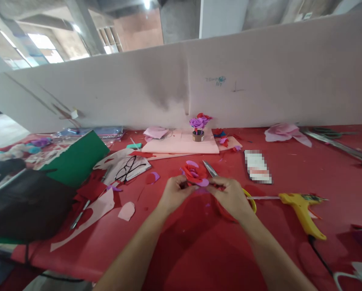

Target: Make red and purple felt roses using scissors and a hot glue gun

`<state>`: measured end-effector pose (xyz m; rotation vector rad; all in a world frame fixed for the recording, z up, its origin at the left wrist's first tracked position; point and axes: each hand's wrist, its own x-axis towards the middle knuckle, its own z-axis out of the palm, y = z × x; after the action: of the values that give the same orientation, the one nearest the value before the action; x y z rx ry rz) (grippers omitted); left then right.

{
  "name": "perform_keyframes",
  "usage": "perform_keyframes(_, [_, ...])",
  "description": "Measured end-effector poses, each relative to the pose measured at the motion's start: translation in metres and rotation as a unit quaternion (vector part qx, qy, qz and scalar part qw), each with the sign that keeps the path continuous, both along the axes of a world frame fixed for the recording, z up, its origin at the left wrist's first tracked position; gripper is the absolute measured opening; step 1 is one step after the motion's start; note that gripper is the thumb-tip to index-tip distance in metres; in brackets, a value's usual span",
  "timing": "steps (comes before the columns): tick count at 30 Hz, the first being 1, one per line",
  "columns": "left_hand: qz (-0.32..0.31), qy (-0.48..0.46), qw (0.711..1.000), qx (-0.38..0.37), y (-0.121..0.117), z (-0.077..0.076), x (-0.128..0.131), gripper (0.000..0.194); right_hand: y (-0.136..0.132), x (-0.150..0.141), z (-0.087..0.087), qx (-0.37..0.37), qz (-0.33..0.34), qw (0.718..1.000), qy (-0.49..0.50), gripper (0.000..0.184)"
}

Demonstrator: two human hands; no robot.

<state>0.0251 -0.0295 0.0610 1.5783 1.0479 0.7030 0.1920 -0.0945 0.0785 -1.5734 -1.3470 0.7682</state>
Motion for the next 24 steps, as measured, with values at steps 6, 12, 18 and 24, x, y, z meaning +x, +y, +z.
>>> perform_keyframes(6, [0.019,-0.167,0.985,0.031,0.001,-0.008,0.0,0.023,0.008,0.012,-0.014,-0.036,-0.153,0.941,0.299,0.026])
perform_keyframes(12, [0.082,-0.352,0.925,-0.119,-0.006,-0.013,0.016,0.026,0.01,0.01,-0.012,-0.036,-0.201,0.853,0.48,0.027])
perform_keyframes(18, [0.041,-0.387,0.898,-0.206,-0.02,-0.016,0.026,0.021,0.008,0.001,-0.008,-0.025,-0.178,0.811,0.557,0.024])
perform_keyframes(24, [0.053,-0.413,0.866,-0.275,-0.021,-0.021,0.027,0.016,0.007,-0.001,-0.01,0.004,-0.151,0.806,0.572,0.017])
